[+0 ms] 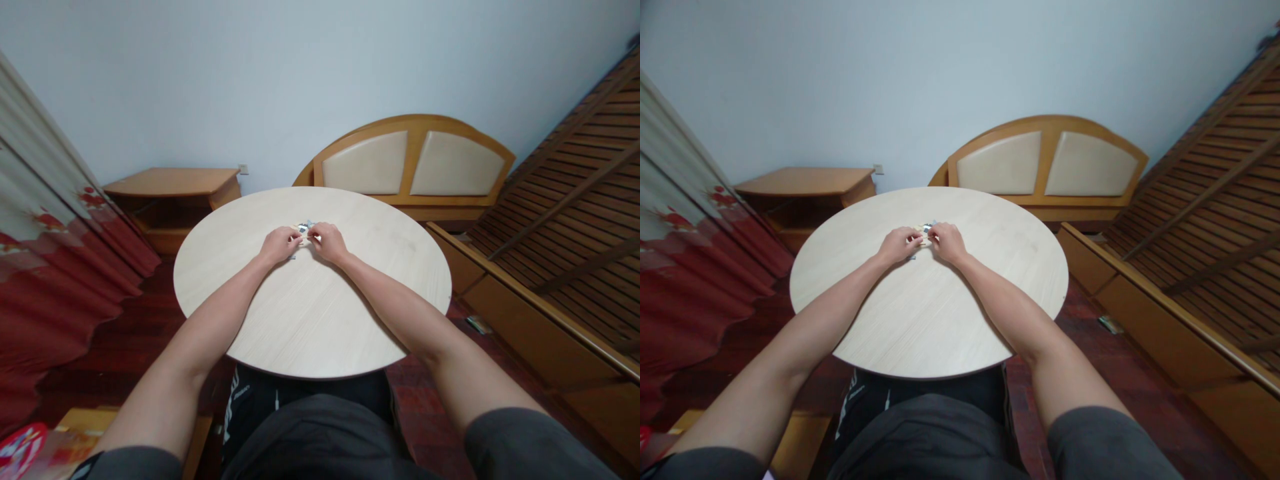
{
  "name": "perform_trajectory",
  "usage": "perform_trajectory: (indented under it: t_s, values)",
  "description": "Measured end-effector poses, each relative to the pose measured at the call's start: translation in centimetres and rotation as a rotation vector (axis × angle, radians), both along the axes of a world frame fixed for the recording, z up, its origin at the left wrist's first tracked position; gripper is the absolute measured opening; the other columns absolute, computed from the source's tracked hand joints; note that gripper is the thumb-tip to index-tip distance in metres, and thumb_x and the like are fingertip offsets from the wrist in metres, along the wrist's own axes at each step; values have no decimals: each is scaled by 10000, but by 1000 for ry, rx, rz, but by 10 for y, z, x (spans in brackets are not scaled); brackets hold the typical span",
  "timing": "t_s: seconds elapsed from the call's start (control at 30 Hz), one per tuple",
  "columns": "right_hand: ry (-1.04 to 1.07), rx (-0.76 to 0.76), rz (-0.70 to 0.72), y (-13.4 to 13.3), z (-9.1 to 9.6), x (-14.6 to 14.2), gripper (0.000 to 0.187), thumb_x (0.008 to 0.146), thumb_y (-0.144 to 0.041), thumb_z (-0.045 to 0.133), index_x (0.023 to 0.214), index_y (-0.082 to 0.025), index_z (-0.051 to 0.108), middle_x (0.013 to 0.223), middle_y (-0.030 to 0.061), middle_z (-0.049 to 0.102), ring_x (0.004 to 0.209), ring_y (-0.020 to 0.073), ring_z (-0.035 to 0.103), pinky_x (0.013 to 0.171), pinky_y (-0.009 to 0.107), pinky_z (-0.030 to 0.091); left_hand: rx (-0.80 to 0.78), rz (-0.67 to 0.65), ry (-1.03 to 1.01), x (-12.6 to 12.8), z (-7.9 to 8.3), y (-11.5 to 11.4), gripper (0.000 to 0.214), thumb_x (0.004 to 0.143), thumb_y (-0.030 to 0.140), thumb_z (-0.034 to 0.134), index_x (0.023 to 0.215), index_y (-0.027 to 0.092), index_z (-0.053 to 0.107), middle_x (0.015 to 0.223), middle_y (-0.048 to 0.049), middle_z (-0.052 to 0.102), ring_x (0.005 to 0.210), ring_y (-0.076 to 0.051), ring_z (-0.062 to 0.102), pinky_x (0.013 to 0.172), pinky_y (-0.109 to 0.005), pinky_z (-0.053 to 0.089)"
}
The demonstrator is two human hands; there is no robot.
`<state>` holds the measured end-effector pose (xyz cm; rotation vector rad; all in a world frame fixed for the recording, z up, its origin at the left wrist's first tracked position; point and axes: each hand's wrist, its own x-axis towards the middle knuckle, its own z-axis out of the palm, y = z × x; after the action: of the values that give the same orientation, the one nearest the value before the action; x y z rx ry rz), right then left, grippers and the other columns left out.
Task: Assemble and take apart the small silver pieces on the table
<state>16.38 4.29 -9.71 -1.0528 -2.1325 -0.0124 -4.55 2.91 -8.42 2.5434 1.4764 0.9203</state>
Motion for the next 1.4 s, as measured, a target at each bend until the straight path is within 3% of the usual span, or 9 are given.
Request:
perform_trajectory:
  t_s: [0.73,1.1,1.4]
  values:
    - [-79,-7,13,-1,0,0,121,954,-203,679,982,-176,793,971,102,778,911,251,653,841,346,418,0,41,-13,-1,0,1,153,962,274,711,1039,197,819,1061,-85,820,960,-242,714,910,-356,525]
    - [-113,3,10,1,-1,3,215,1019,-241,612,1046,-195,820,995,112,782,933,258,656,856,353,436,1,17,-24,-2,0,2,245,1028,296,609,1079,215,835,1119,-98,823,1053,-258,719,965,-355,519]
    - [-125,-8,2,1,-1,1,249,1059,-306,590,1072,-191,811,1020,119,784,947,260,667,863,352,434,-22,63,10,0,4,-1,344,1058,329,500,965,198,804,1071,-109,814,993,-256,705,879,-341,501]
